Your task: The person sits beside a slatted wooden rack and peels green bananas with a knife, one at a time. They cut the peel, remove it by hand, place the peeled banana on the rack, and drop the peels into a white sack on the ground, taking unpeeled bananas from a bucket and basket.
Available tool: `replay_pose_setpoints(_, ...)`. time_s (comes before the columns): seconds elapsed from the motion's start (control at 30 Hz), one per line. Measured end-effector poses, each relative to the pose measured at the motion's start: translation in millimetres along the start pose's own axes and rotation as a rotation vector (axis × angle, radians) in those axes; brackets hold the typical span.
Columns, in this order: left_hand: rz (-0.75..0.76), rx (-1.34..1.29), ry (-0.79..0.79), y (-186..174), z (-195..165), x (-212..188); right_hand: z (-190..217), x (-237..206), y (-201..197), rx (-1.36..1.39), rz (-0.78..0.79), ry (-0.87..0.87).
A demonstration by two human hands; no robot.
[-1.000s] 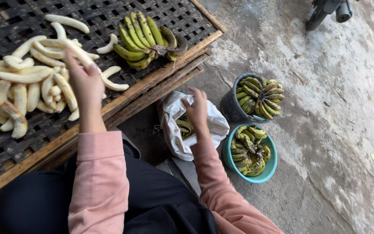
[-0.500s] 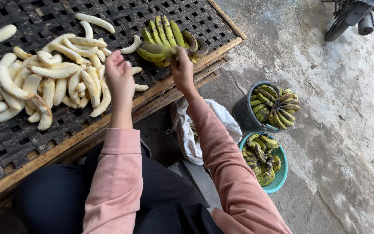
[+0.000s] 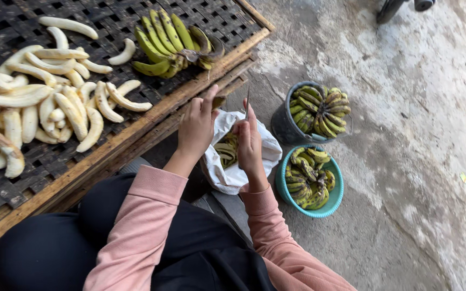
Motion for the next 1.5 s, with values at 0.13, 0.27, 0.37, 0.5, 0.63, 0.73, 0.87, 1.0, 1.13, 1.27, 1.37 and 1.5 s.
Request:
replay_pose_setpoints(0.13, -0.13, 0.144, 0.216, -8.1, -23.2, -11.8, 30.5, -13.2, -0.1, -0.588, 0.044, -0.083)
replay_pose_setpoints(0.27, -0.115, 0.268, 0.333, -3.9, -30.1, -15.1, 50.0, -13.2, 10.5, -0.699, 0.103, -0.233)
replay_pose_setpoints(0.37, -0.011, 0.282, 0.331, 3.8, -28.3, -12.8, 46.8, -12.0, 9.1, -0.712, 0.064, -0.232)
replay_pose_setpoints(0.5, -0.404, 0.557, 0.394, -19.2, -45.4, -18.7, 23.1, -11.7, 0.2, -0.565, -0.001, -0.123)
replay_pose_setpoints(0.63, -0.439, 0.453, 0.421, -29.7, -56.1, -26.7, -19.2, -13.2, -15.7, 0.219, -0.1, 0.22)
replay_pose_setpoints(0.73, -0.45, 0.263, 0.44, -36.8, -59.3, -26.9, -50.7, -17.4, -31.0, 0.678, -0.221, 0.488)
replay_pose_setpoints(0.87, -0.207, -0.428, 0.305, -29.1, -46.3, -15.0, -75.6, -18.8, -34.3, 1.308, 0.067, 0.683)
replay_pose_setpoints(1.0, 0.131, -1.478, -0.019, -2.6, -26.2, -5.6, -132.4, -39.3, -61.7, 1.208, -0.08, 0.804)
replay_pose_setpoints(1.13, 0.21, -1.875, -0.404, 17.0, 2.2, -6.0, -161.3, -77.7, -98.2, 0.58, -0.442, 0.912)
replay_pose_setpoints(1.27, 0.308, -1.829, -0.554, 44.4, 1.9, -13.2, -107.0, -53.8, -86.4, 0.172, -0.209, 0.416)
replay_pose_setpoints(1.37, 0.384, -1.864, -0.693, 67.2, -3.6, -25.7, -54.7, -29.8, -60.1, 0.088, 0.004, 0.026)
replay_pose_setpoints(1.5, 0.553, -1.985, -0.699, 68.7, -7.5, -24.9, -17.3, -19.3, -40.3, 0.026, 0.146, -0.037)
Point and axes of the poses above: each hand's wrist, its own x-axis towards the middle knuckle, its own y-axis out of the palm, z = x × y, the point moved 7 cm from there along x, towards the middle knuckle, and after that the axes turned 15 degrees about x, right-handed, at the moved point
